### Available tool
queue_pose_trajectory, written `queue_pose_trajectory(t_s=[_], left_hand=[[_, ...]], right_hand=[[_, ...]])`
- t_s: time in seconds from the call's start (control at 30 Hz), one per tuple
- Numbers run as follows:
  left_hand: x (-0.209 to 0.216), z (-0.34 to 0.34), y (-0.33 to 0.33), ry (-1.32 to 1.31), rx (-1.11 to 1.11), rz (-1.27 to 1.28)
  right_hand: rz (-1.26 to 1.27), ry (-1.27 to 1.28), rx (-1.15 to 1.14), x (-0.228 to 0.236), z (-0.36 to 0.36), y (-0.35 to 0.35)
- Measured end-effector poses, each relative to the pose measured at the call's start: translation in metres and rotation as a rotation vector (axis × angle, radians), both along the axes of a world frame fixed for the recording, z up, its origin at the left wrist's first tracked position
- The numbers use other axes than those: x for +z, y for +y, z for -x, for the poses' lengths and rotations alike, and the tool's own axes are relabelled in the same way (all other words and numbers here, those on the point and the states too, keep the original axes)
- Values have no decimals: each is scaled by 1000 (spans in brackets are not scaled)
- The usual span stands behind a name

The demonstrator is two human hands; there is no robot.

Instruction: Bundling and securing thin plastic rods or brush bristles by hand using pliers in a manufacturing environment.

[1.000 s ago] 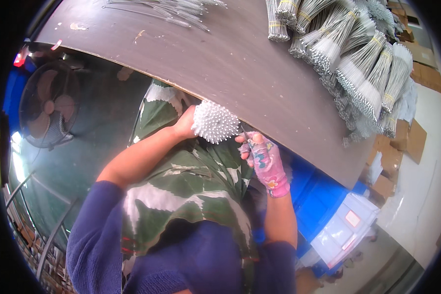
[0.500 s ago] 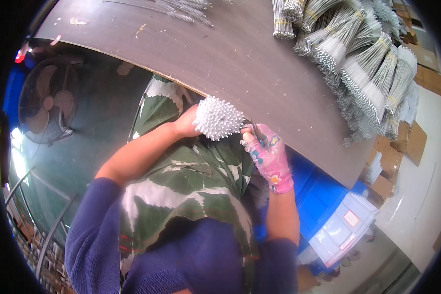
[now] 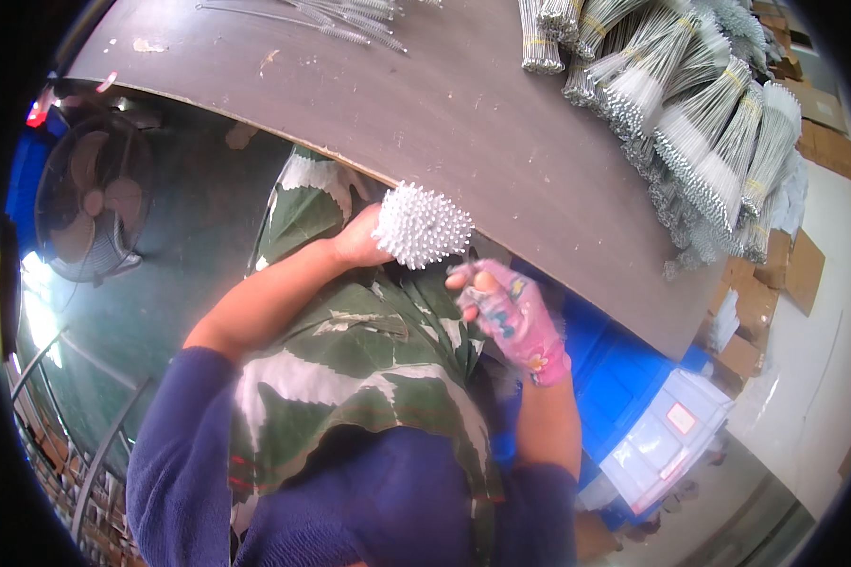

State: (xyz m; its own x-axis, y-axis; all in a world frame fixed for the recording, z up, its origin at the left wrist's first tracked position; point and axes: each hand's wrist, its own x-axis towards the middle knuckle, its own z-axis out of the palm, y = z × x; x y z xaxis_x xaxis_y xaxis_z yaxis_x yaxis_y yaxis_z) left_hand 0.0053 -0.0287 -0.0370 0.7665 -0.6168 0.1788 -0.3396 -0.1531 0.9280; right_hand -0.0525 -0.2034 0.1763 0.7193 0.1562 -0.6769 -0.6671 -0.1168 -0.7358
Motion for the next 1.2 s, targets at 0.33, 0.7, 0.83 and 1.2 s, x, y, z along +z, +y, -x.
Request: queue_pose_trajectory(t_s=[0.33, 0.7, 0.83, 1.2], left_hand=[[16, 1, 4, 85, 48, -50], [19, -1, 7, 87, 33, -77], [19, 0, 8, 125, 35, -65], [22, -2, 7, 139, 12, -101]], right_hand=[[121, 78, 3, -7, 3, 9], [182, 71, 73, -14, -6, 10], [196, 62, 106, -14, -8, 11], [127, 96, 70, -13, -6, 5]])
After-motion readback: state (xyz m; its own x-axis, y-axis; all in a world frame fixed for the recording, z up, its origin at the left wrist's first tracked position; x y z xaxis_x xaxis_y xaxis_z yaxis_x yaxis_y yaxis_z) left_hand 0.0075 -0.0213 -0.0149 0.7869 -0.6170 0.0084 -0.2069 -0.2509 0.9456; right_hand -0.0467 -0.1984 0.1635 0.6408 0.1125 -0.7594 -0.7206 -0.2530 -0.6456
